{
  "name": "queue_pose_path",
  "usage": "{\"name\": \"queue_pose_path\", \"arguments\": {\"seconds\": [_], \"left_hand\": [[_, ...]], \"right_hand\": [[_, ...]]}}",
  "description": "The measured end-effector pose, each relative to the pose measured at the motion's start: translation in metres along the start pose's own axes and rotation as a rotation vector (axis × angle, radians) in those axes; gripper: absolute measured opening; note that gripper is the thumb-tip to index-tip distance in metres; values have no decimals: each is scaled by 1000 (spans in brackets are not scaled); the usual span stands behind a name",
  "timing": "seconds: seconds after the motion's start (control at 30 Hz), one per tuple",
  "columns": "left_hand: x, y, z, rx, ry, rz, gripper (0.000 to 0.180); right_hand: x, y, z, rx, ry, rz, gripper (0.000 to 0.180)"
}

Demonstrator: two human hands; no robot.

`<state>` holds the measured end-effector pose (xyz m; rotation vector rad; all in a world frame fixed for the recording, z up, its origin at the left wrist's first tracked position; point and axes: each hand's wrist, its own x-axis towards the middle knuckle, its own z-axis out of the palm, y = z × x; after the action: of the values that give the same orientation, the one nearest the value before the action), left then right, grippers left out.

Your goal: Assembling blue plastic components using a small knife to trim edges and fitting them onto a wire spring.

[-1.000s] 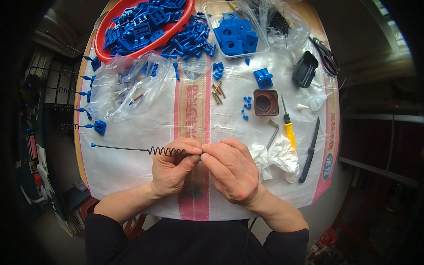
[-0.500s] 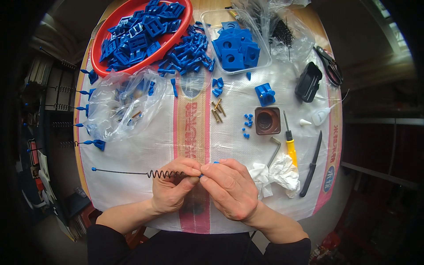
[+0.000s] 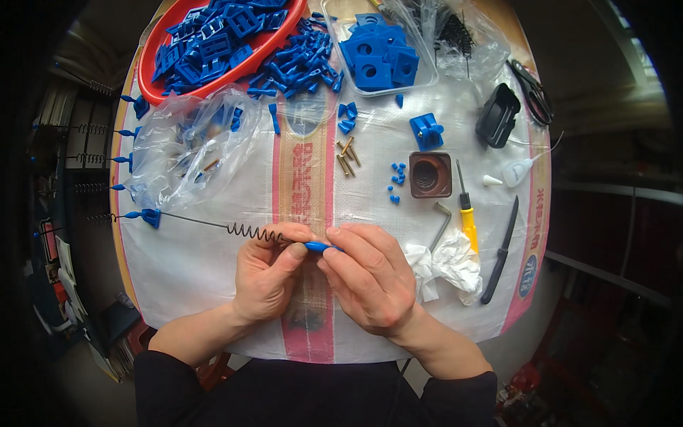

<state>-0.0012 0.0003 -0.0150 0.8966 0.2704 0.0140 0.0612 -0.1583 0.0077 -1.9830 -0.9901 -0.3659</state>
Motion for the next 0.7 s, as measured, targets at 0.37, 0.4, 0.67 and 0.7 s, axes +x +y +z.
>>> {"name": "queue_pose_path", "arguments": {"seconds": [0.37,0.4,0.67,0.7], "left_hand": [[-2,0,0,7,1,-25,15],[-1,0,1,-2,-2,-23,15],[-2,2,1,-32,24,-80,16],[-2,2,0,-19,27,-81,16]], "right_hand": [[-1,1,2,-2,-28,63,31],[-1,1,1,-8,-30,58,32],[-3,2,1,8,-45,56,33],[-4,2,1,9,-46,54,34]]}}
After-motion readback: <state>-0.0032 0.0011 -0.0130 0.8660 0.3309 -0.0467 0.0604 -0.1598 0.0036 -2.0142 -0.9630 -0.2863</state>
